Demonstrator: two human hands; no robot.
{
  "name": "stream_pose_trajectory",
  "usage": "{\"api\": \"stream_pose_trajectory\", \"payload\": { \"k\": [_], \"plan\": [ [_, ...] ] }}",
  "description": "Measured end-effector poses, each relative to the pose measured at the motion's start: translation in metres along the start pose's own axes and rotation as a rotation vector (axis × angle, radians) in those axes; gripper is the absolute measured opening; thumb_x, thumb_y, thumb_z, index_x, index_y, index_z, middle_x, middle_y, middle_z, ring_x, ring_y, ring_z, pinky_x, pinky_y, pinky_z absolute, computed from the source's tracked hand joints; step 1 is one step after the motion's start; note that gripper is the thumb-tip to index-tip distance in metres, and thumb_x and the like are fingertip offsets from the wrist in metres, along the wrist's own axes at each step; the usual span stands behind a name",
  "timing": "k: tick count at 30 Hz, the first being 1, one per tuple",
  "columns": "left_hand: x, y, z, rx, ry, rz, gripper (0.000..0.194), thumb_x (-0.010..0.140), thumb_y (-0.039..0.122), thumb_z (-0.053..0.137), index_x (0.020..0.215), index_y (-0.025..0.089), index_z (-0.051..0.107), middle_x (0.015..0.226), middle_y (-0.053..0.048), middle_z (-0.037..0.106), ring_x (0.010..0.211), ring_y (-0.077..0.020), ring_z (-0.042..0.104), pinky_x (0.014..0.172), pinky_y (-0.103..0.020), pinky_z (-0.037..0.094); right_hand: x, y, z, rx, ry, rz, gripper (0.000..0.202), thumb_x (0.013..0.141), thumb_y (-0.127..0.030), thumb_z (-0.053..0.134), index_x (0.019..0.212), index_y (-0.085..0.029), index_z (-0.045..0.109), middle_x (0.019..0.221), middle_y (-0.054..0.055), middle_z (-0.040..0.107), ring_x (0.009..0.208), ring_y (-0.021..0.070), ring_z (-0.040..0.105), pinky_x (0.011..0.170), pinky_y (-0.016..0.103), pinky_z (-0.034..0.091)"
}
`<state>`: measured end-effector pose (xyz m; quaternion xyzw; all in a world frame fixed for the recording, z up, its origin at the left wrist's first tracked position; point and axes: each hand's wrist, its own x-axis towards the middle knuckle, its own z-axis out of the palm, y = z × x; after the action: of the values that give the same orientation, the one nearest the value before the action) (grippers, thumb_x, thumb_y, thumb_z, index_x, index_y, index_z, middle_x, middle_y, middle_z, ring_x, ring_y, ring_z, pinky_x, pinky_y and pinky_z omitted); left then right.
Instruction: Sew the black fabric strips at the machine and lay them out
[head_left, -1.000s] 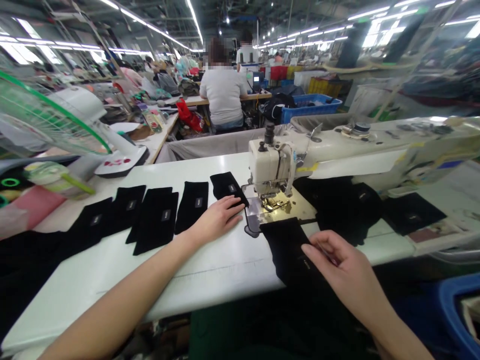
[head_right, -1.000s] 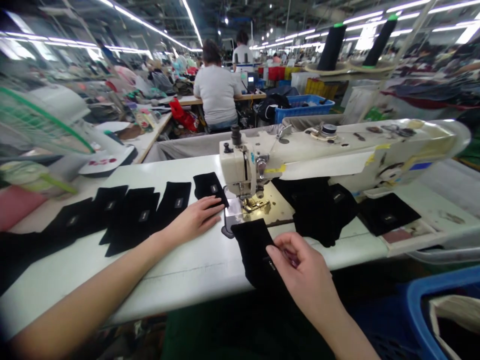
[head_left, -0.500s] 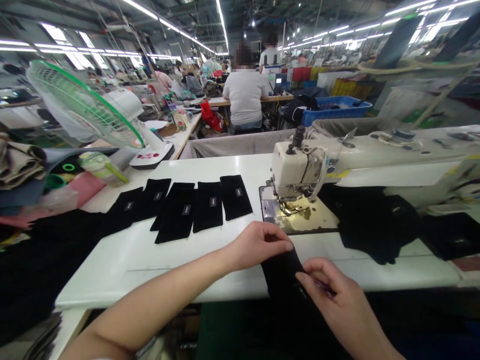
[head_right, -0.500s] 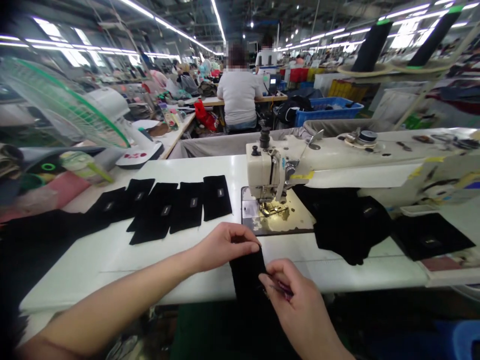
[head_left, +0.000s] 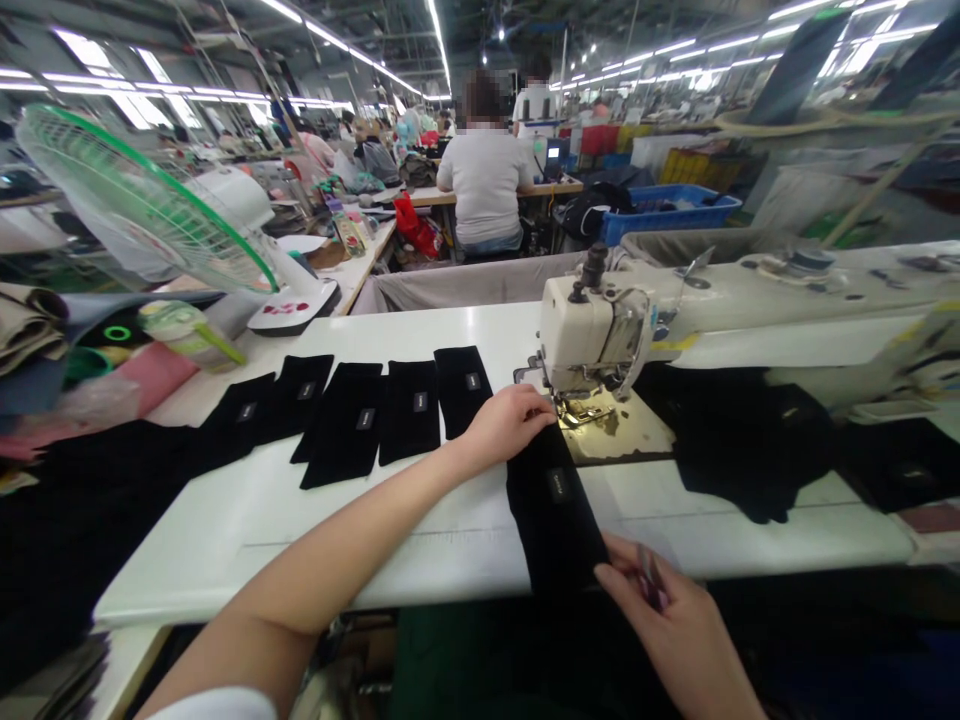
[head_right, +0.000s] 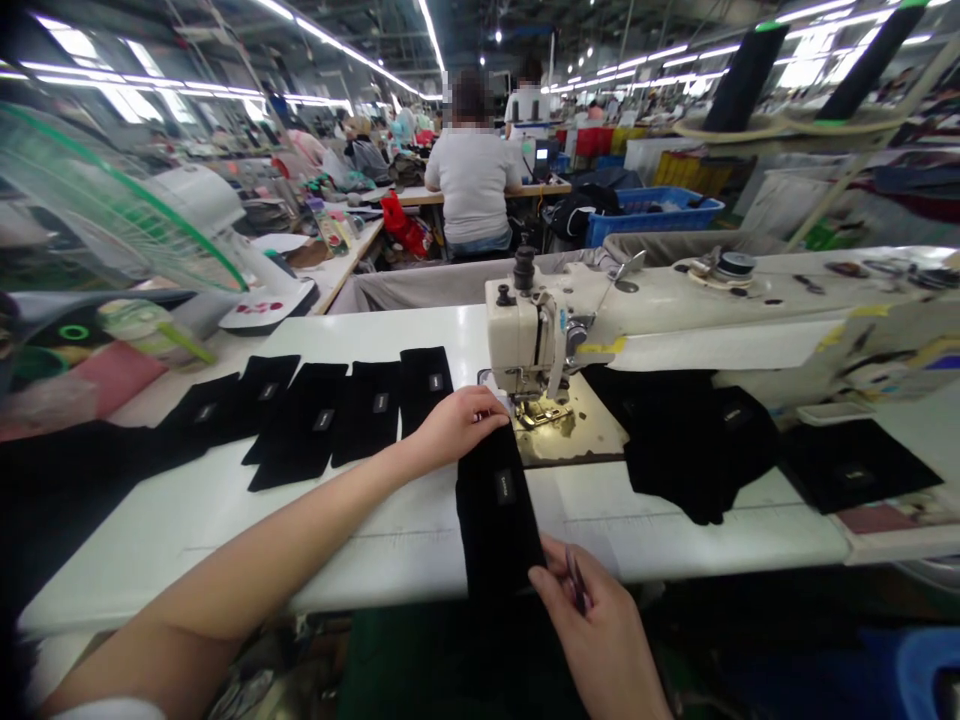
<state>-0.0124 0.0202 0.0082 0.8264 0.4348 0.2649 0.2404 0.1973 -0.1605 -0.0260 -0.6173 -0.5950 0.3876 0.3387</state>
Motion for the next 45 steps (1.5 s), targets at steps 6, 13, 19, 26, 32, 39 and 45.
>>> {"api": "stream_pose_trajectory", "payload": {
  "k": [6,13,19,26,32,39,45],
  "plan": [
    [0.000,-0.008,0.022,0.446,0.082,0.128,0.012,0.091,0.028,0.067,0.094,0.018,0.071,0.096,-0.008,0.063,0.090,-0.0244,0.060,0.079,-0.038,0.051,-0.002,-0.004,0.008,-0.057,0.107,-0.184,0.018,0.092,-0.039,0.064,0.094,-0.023,0.071,0.073,0.000,0.068,0.057,0.0142,0.062,0.056,0.022,0.054],
    [-0.010,-0.008,0.020,0.443,0.015,0.297,0.022,0.099,0.022,0.051,0.095,0.017,0.071,0.090,-0.008,0.063,0.086,-0.0212,0.058,0.080,-0.034,0.052,0.004,0.002,-0.006,-0.225,0.043,-0.639,0.037,0.093,-0.003,0.042,0.117,-0.021,0.064,0.099,0.007,0.070,0.082,0.0170,0.070,0.073,0.027,0.060],
    [-0.002,-0.011,0.020,0.465,0.012,0.309,0.025,0.100,0.021,0.048,0.094,0.016,0.072,0.092,-0.010,0.062,0.086,-0.0218,0.056,0.078,-0.035,0.052,0.011,0.005,-0.008,-0.403,0.086,-0.669,0.035,0.090,-0.002,0.043,0.112,-0.019,0.066,0.101,0.010,0.070,0.086,0.0201,0.070,0.072,0.031,0.061],
    [0.005,-0.015,0.021,0.438,0.037,0.318,0.028,0.100,0.021,0.047,0.093,0.016,0.073,0.092,-0.010,0.062,0.087,-0.0212,0.056,0.080,-0.037,0.053,0.016,0.003,-0.008,-0.430,0.121,-0.641,0.030,0.088,-0.005,0.045,0.104,-0.019,0.065,0.101,0.010,0.071,0.086,0.0216,0.070,0.070,0.032,0.060],
    [0.005,-0.015,0.019,0.434,0.034,0.326,0.023,0.099,0.019,0.051,0.096,0.014,0.073,0.093,-0.010,0.062,0.087,-0.0221,0.055,0.079,-0.035,0.051,0.017,0.003,-0.007,-0.457,0.104,-0.634,0.029,0.088,-0.005,0.044,0.105,-0.019,0.063,0.102,0.010,0.070,0.086,0.0216,0.069,0.071,0.032,0.058],
    [0.005,-0.021,0.020,0.376,0.046,0.339,0.025,0.100,0.023,0.048,0.101,0.016,0.072,0.094,-0.009,0.062,0.088,-0.0209,0.056,0.081,-0.036,0.051,0.016,0.002,-0.006,-0.459,0.076,-0.608,0.026,0.090,-0.007,0.044,0.104,-0.019,0.063,0.102,0.010,0.069,0.084,0.0212,0.069,0.068,0.031,0.056],
    [0.005,-0.021,0.018,0.399,0.026,0.360,0.026,0.101,0.022,0.046,0.104,0.015,0.072,0.096,-0.010,0.062,0.088,-0.0215,0.055,0.083,-0.036,0.051,0.018,0.000,-0.007,-0.494,0.055,-0.601,0.027,0.088,-0.005,0.045,0.103,-0.017,0.063,0.100,0.009,0.068,0.080,0.0212,0.067,0.065,0.032,0.054]
  ]
}}
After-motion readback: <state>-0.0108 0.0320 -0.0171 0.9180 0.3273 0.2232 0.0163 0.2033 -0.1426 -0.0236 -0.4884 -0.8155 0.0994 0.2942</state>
